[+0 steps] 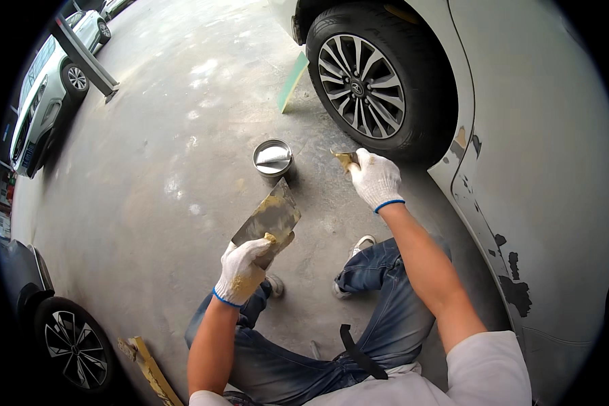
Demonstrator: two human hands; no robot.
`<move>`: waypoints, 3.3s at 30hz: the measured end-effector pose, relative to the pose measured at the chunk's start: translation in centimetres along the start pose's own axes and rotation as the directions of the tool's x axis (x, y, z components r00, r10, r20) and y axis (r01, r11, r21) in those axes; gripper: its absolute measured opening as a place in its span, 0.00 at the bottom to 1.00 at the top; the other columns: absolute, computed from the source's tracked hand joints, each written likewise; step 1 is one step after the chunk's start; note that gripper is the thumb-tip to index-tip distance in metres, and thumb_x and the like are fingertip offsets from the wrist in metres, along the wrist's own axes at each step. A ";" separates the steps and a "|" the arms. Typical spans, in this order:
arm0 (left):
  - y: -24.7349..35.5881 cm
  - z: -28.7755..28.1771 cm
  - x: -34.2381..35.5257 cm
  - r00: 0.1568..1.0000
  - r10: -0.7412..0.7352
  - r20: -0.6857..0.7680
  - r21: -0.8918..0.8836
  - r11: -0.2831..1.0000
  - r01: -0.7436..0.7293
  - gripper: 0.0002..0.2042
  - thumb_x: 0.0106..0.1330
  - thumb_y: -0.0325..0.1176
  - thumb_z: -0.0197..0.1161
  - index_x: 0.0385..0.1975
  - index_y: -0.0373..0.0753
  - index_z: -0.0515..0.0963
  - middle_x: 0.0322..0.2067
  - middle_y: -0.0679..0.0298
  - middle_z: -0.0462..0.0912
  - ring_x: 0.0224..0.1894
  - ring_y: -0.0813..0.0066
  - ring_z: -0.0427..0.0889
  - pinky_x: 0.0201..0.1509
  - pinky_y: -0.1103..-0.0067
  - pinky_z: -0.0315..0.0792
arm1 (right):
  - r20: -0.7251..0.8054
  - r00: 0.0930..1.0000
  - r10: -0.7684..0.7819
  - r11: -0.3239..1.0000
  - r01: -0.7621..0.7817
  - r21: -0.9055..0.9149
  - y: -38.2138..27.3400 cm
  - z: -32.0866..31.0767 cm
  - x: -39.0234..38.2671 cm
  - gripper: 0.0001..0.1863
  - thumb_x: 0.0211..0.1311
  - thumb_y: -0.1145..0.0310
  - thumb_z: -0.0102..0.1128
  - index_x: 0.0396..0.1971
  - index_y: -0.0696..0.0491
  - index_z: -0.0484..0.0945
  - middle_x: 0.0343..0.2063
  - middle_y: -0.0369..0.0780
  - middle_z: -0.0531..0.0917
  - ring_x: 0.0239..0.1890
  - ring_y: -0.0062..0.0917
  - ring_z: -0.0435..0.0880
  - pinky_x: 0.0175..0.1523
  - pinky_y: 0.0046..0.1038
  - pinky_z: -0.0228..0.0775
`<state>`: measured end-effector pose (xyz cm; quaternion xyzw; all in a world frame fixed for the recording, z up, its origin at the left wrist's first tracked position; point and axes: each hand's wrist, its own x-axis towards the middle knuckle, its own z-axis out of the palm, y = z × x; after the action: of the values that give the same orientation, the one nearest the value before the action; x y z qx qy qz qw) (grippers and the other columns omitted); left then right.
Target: The person applies yellow body filler to a white car's rear bumper and side panel using a yellow plastic spreader and a metal putty knife. They smooth the filler over damaged areas, scrape excess material from the tools, and move between the bumper and the side panel to continue the repair.
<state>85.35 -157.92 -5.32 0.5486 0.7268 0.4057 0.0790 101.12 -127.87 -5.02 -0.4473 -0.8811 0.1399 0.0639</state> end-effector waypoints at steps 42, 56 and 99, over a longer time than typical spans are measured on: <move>3.5 2.6 3.5 0.902 -0.256 0.348 -0.885 0.226 0.406 0.32 0.76 0.42 0.51 0.72 0.31 0.51 0.69 0.51 0.62 0.69 0.59 0.66 0.71 0.65 0.60 | 0.464 0.883 -0.070 -0.232 -0.467 0.854 -9.0 0.1 -6.1 0.08 0.65 0.69 0.65 0.38 0.57 0.81 0.32 0.36 0.85 0.31 0.15 0.82 0.35 0.22 0.77; 2.2 0.7 6.0 0.595 -0.541 0.594 -0.742 -0.084 0.665 0.41 0.72 0.68 0.36 0.59 0.31 0.67 0.44 0.48 0.84 0.40 0.60 0.87 0.45 0.69 0.83 | 0.501 0.728 -0.468 0.091 -0.524 0.847 -7.9 0.2 -6.1 0.12 0.64 0.67 0.67 0.40 0.59 0.81 0.33 0.36 0.85 0.32 0.14 0.81 0.37 0.20 0.76; 7.0 1.2 6.1 0.860 -0.511 -0.021 -0.396 0.794 0.462 0.10 0.60 0.24 0.63 0.40 0.26 0.80 0.32 0.58 0.86 0.32 0.77 0.82 0.37 0.79 0.76 | 0.015 1.000 0.014 0.356 -0.019 0.934 -10.3 0.6 -9.1 0.08 0.61 0.70 0.63 0.34 0.61 0.80 0.28 0.48 0.86 0.32 0.36 0.88 0.37 0.32 0.76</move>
<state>88.85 -151.57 0.62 0.2904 0.7548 0.5378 0.2383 98.42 -141.13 -2.33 -0.3406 -0.6417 0.6168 0.3030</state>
